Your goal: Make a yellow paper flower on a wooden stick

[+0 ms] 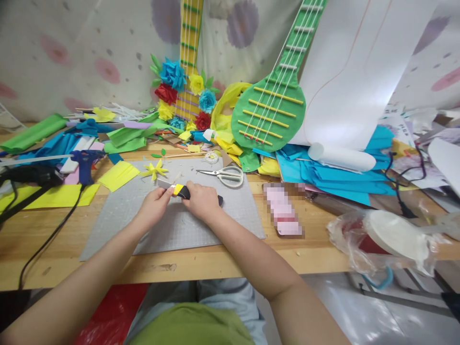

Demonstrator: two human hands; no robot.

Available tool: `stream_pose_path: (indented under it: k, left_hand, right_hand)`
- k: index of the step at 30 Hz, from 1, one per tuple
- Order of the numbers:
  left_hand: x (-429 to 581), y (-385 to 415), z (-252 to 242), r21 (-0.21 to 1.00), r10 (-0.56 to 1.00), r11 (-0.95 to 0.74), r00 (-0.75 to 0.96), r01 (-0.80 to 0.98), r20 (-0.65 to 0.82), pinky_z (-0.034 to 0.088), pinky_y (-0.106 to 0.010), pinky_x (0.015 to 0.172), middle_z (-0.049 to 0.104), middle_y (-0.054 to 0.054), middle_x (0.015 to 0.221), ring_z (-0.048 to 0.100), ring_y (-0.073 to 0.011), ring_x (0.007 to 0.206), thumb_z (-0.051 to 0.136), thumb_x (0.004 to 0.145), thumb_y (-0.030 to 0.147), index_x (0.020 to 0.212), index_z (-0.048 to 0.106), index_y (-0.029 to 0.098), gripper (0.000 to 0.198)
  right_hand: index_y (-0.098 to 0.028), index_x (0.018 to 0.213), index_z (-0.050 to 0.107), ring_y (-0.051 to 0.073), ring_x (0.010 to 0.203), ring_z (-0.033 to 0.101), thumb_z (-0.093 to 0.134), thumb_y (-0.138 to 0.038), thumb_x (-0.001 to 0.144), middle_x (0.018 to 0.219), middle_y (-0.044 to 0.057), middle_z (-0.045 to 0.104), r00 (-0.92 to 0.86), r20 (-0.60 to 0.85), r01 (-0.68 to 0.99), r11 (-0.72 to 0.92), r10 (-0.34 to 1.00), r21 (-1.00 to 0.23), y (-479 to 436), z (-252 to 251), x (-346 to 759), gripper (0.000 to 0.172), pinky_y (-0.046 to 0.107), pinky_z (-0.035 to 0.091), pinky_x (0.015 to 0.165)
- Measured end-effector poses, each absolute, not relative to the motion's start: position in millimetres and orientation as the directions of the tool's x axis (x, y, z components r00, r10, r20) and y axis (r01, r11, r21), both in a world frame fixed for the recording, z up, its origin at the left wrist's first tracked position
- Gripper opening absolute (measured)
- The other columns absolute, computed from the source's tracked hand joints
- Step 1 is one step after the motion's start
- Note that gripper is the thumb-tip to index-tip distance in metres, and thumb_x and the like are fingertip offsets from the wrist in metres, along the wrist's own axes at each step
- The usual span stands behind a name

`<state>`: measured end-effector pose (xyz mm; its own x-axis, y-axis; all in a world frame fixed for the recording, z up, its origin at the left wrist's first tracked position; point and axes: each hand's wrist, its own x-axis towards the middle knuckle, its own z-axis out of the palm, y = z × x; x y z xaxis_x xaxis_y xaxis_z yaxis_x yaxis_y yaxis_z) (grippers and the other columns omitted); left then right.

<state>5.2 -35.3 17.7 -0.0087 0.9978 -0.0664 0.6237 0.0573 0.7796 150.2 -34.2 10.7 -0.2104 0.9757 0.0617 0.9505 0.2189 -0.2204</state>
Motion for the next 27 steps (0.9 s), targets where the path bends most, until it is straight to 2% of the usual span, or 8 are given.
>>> stream_pose_path:
  k: [4,7,10,13,21,24,27]
  left_hand:
    - [5.6,-37.6,20.4,0.68,0.997,0.075,-0.048,0.729,-0.059,0.024,-0.024,0.051,0.04,0.003,0.047,0.038,-0.0123,0.049,0.036,0.078,0.057,0.053,0.043,0.019,0.046]
    - [3.8,-35.1,18.9,0.697,0.996,0.083,-0.035,0.713,-0.083,0.024,-0.025,0.051,0.04,0.003,0.047,0.038,-0.0121,0.049,0.039,0.076,0.057,0.054,0.045,0.019,0.044]
    - [2.1,-34.0,17.9,0.833,0.996,0.042,0.039,0.552,-0.076,0.029,-0.024,0.054,0.049,0.002,0.058,0.042,-0.0121,0.057,0.047,0.074,0.044,0.064,0.051,0.018,0.029]
    - [-0.4,-37.2,19.7,0.929,0.986,0.083,0.108,0.361,-0.13,0.032,-0.022,0.056,0.052,0.002,0.066,0.044,-0.0115,0.062,0.052,0.069,0.035,0.071,0.054,0.016,0.019]
    - [-2.1,-43.6,15.7,0.955,0.948,0.291,0.116,0.066,-0.297,0.024,-0.02,0.046,0.038,0.007,0.052,0.03,-0.0053,0.048,0.063,0.056,0.04,0.064,0.051,0.015,0.029]
    - [-1.0,-43.8,15.1,0.96,0.954,0.28,0.116,-0.004,-0.278,0.023,-0.019,0.045,0.039,0.006,0.054,0.031,-0.0042,0.048,0.065,0.055,0.035,0.063,0.05,0.014,0.027]
    - [-1.1,-44.0,18.0,0.952,0.941,0.306,0.157,-0.014,-0.301,0.018,-0.017,0.041,0.036,0.006,0.051,0.028,-0.0033,0.044,0.062,0.06,0.033,0.059,0.044,0.016,0.025]
  right_hand:
    - [-0.022,0.102,0.049,0.02,0.084,0.061,0.045,-0.04,0.08,0.096,0.005,0.066,-0.154,0.053,0.962,0.162,0.987,-0.222,-34.1,12.4,151.0,0.028,0.029,0.039,0.067]
    - [-0.022,0.101,0.049,0.02,0.083,0.061,0.045,-0.04,0.08,0.094,0.004,0.066,-0.175,0.048,0.959,0.181,0.983,-0.218,-34.1,10.6,151.8,0.027,0.029,0.039,0.066]
    - [-0.022,0.099,0.05,0.02,0.082,0.062,0.046,-0.04,0.079,0.091,0.004,0.066,-0.214,0.052,0.95,0.22,0.975,-0.222,-34.5,9.3,152.0,0.027,0.028,0.039,0.064]
    - [-0.023,0.099,0.051,0.021,0.083,0.062,0.046,-0.04,0.078,0.091,0.004,0.067,-0.237,0.052,0.942,0.243,0.97,-0.231,-35.6,9.9,152.1,0.028,0.027,0.039,0.064]
    - [-0.023,0.096,0.054,0.021,0.082,0.062,0.045,-0.042,0.078,0.091,0.003,0.068,-0.31,0.026,0.923,0.307,0.95,-0.232,-38.0,10.4,153.3,0.028,0.028,0.037,0.065]
    - [-0.023,0.096,0.054,0.02,0.083,0.062,0.046,-0.04,0.078,0.091,0.003,0.068,-0.268,0.036,0.935,0.269,0.963,-0.23,-35.8,9.4,153.6,0.026,0.027,0.037,0.064]
    - [-0.024,0.097,0.054,0.021,0.084,0.062,0.046,-0.039,0.078,0.092,0.004,0.067,-0.22,0.045,0.95,0.225,0.974,-0.216,-33.2,8.5,154.2,0.026,0.027,0.038,0.065]
